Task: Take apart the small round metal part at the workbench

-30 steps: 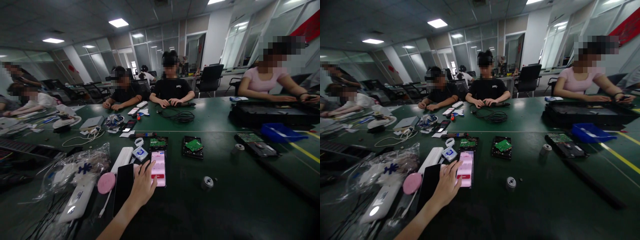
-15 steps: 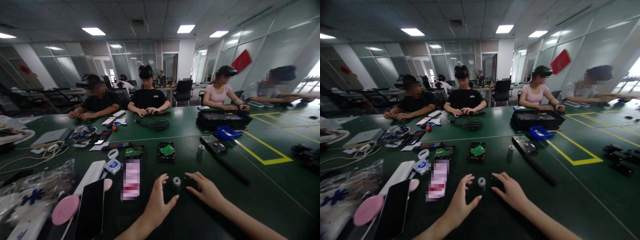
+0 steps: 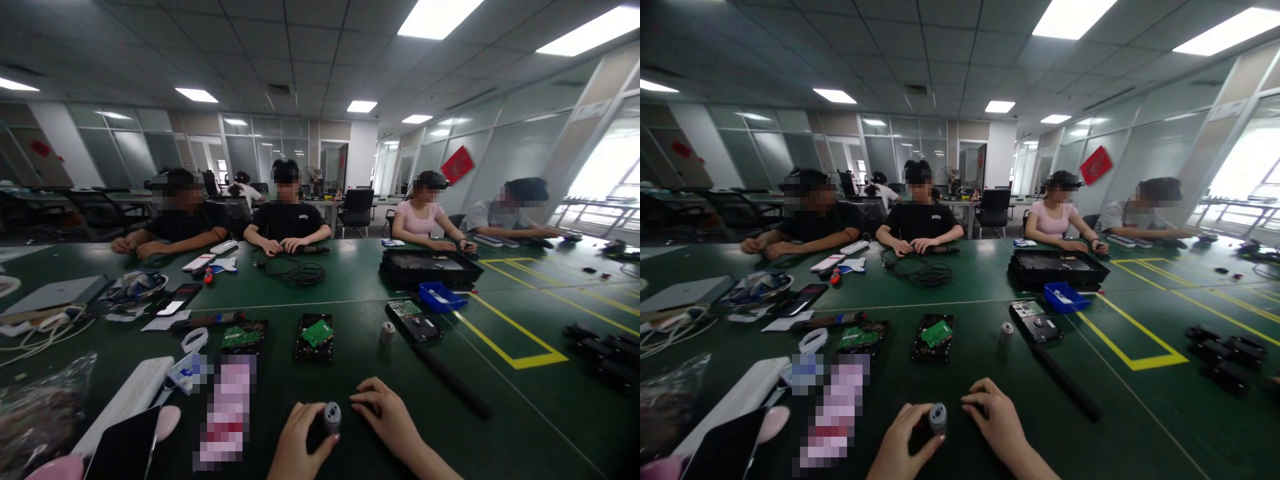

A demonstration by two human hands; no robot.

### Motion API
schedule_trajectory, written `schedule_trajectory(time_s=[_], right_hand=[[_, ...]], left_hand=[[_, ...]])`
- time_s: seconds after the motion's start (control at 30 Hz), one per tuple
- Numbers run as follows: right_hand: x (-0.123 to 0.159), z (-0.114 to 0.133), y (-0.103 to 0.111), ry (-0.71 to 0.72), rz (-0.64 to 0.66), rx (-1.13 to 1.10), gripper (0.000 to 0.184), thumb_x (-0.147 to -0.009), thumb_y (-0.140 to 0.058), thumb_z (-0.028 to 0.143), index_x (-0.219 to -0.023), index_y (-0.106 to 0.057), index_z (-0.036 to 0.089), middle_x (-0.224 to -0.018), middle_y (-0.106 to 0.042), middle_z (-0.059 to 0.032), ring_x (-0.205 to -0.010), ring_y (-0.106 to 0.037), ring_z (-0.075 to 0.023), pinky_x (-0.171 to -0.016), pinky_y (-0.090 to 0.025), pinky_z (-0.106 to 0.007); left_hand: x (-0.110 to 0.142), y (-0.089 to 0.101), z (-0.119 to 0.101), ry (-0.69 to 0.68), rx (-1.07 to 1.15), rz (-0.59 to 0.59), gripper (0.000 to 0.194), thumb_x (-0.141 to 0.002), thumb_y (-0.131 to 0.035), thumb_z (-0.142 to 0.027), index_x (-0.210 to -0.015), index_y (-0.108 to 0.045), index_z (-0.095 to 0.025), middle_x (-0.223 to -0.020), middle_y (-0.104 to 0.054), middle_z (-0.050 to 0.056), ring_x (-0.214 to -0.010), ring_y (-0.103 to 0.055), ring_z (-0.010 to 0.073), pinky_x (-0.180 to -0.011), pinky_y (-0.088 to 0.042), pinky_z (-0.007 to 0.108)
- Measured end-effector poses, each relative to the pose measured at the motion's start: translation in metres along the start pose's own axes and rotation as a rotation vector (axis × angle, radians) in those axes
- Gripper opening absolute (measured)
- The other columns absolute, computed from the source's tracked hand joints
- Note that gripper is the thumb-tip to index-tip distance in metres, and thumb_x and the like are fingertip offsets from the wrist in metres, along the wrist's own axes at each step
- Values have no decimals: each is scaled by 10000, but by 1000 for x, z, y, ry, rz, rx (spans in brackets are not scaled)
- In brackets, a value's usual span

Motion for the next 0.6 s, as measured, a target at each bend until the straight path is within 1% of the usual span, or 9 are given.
schedule_trajectory(time_s=[0.07, 0.13, 0.17, 0.27, 0.3, 0.33, 0.43, 0.5, 0.6], right_hand=[[0, 0, 0, 21, 0, -85, 185, -862, -564, 265, -922, -739, 264, -976, -687, -32, -728, -651, -150, -649, -514, -248], [-1, 6, 2, 38, -15, -182, 184, -869, -564, 268, -923, -740, 254, -923, -719, -31, -820, -665, -172, -709, -515, -259], [-1, 12, 5, 38, -31, -229, 176, -867, -575, 282, -920, -740, 252, -911, -727, -28, -817, -667, -171, -718, -513, -259], [-6, 35, 18, 3, -101, -287, 186, -856, -598, 346, -953, -728, 254, -867, -736, -23, -650, -638, -141, -563, -470, -226], [-8, 46, 22, 25, -115, -282, 186, -856, -600, 353, -957, -724, 257, -856, -738, -18, -643, -632, -136, -559, -456, -222], [-10, 58, 24, 67, -110, -271, 177, -859, -598, 344, -956, -719, 258, -858, -739, -14, -646, -630, -131, -575, -451, -221], [-11, 92, 18, 282, 27, -150, 215, -922, -491, 235, -1036, -672, 261, -937, -733, -9, -754, -657, -123, -703, -430, -242], [-9, 100, 11, 374, 88, -68, 263, -940, -421, 173, -1065, -639, 250, -948, -728, -13, -799, -665, -117, -717, -400, -247], [-5, 100, 6, 421, 106, -3, 284, -947, -378, 144, -1096, -600, 241, -934, -724, -18, -791, -667, -115, -688, -367, -257]], left_hand=[[-1, 0, 0, 12, 4, 22, 273, -754, -663, -235, -1026, -649, -214, -954, -665, 62, -851, -592, 230, -766, -503, 347], [-1, 0, -2, 11, 6, 41, 272, -773, -646, -237, -1043, -640, -209, -957, -659, 66, -855, -591, 224, -759, -505, 335], [-1, 1, -2, 12, 8, 35, 262, -774, -644, -232, -1034, -640, -208, -953, -657, 65, -849, -592, 221, -757, -505, 333], [0, 0, -4, -15, 7, 37, 262, -766, -654, -222, -1028, -639, -213, -948, -657, 61, -853, -595, 221, -762, -508, 337], [0, -1, -4, -26, 7, 36, 258, -765, -656, -221, -1023, -640, -214, -942, -657, 61, -849, -596, 223, -760, -510, 341], [0, -1, -3, -35, 7, 31, 255, -765, -657, -220, -1018, -640, -215, -938, -657, 62, -847, -596, 226, -760, -512, 346], [1, -2, -2, -56, 14, 14, 238, -766, -651, -205, -1003, -636, -208, -934, -654, 70, -861, -594, 237, -774, -515, 368], [1, -2, -1, -64, 18, 8, 229, -764, -648, -189, -993, -630, -201, -931, -653, 73, -874, -592, 242, -781, -516, 379], [2, -3, 1, -75, 24, 0, 250, -762, -651, -178, -1008, -619, -202, -943, -655, 68, -889, -589, 244, -793, -513, 388]])
Point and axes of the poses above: each hand's wrist, its own x-axis away from the middle knuckle, its own y-axis out of the back of the hand, z = x × y, the point moved 8 cm from there along -x, towards the middle knuckle
